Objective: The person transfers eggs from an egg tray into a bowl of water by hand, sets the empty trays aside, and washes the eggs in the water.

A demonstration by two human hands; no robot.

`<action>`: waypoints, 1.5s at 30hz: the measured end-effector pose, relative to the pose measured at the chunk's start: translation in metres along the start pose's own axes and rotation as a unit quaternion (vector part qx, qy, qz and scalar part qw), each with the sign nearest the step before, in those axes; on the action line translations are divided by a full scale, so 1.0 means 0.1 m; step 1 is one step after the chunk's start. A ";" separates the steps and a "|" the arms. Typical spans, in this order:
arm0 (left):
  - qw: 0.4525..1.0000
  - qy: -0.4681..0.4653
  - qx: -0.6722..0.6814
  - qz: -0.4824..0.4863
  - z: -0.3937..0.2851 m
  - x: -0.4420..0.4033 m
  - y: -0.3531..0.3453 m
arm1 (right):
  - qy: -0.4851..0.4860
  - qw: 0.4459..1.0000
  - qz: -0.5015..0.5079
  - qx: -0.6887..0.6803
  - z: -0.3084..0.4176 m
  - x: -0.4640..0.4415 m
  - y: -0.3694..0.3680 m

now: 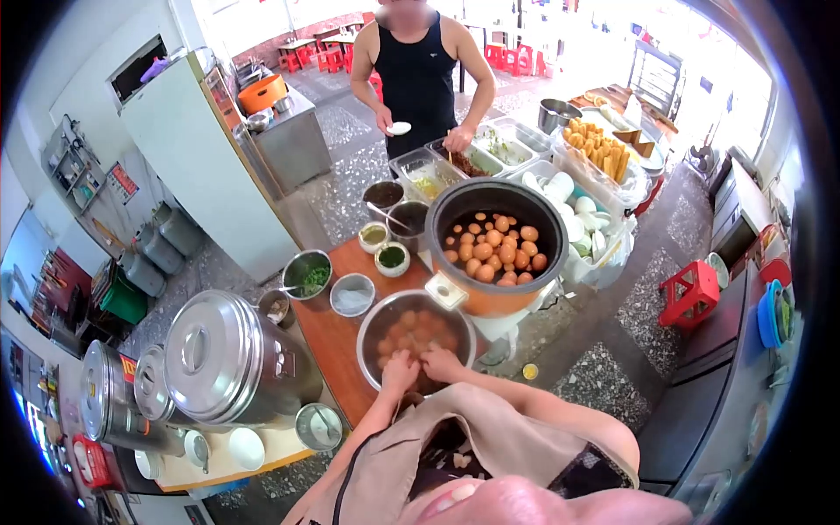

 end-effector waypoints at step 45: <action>0.984 0.020 -0.090 0.151 0.10 0.01 -0.22 | -0.093 0.989 0.116 0.000 -0.12 -0.07 -0.06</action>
Point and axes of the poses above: each hand's wrist, its own x-axis away from the middle knuckle, its own y-axis out of the back of the hand, z = x × y, the point moved 8 cm from there along -x, towards the middle knuckle, and after that the axes turned 1 degree about -y, right-handed, at the moved point
